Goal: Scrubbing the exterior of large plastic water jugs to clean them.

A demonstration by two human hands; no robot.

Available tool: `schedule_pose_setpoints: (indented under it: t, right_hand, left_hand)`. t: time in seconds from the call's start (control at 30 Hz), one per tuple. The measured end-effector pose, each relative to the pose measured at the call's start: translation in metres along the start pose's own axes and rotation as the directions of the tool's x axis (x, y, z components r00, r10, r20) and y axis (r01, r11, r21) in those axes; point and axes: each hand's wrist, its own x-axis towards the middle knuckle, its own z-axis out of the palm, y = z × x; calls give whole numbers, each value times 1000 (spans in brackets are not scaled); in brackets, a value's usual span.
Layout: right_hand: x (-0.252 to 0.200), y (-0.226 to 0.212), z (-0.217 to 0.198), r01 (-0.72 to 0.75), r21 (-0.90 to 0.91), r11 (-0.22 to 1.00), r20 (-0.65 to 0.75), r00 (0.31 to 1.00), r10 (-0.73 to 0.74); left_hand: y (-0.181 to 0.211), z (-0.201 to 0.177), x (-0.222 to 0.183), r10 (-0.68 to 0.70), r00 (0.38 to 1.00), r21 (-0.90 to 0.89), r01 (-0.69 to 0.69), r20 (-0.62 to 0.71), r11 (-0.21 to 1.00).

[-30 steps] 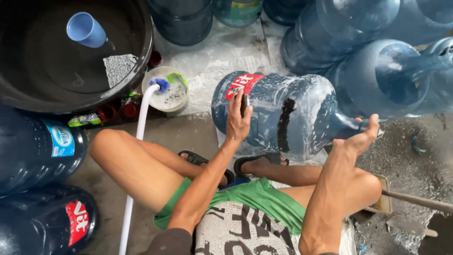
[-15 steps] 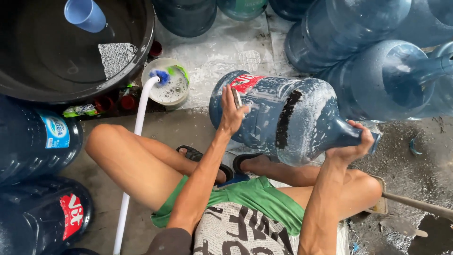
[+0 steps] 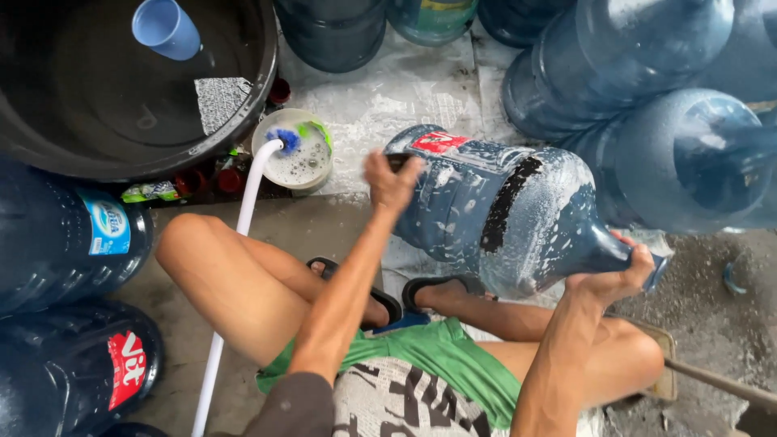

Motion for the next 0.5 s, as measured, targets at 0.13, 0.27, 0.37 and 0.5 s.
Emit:
schedule_pose_setpoints:
  t: [0.13, 0.27, 0.37, 0.5]
  right_hand:
    - [-10, -10, 25, -52, -95, 994, -207, 978, 32]
    - [-2, -6, -1, -59, 4, 998, -94, 994, 59]
    - [-6, -7, 17, -45, -34, 998, -150, 988, 40]
    - [6, -13, 30, -113, 27, 993, -239, 964, 116]
  left_hand:
    - [79, 11, -92, 625, 774, -49, -624, 105, 780]
    - [13, 21, -4, 314, 943, -111, -326, -113, 939]
    - [50, 2, -36, 341, 937, 13, -341, -76, 940]
    - [19, 22, -65, 627, 751, -168, -604, 209, 779]
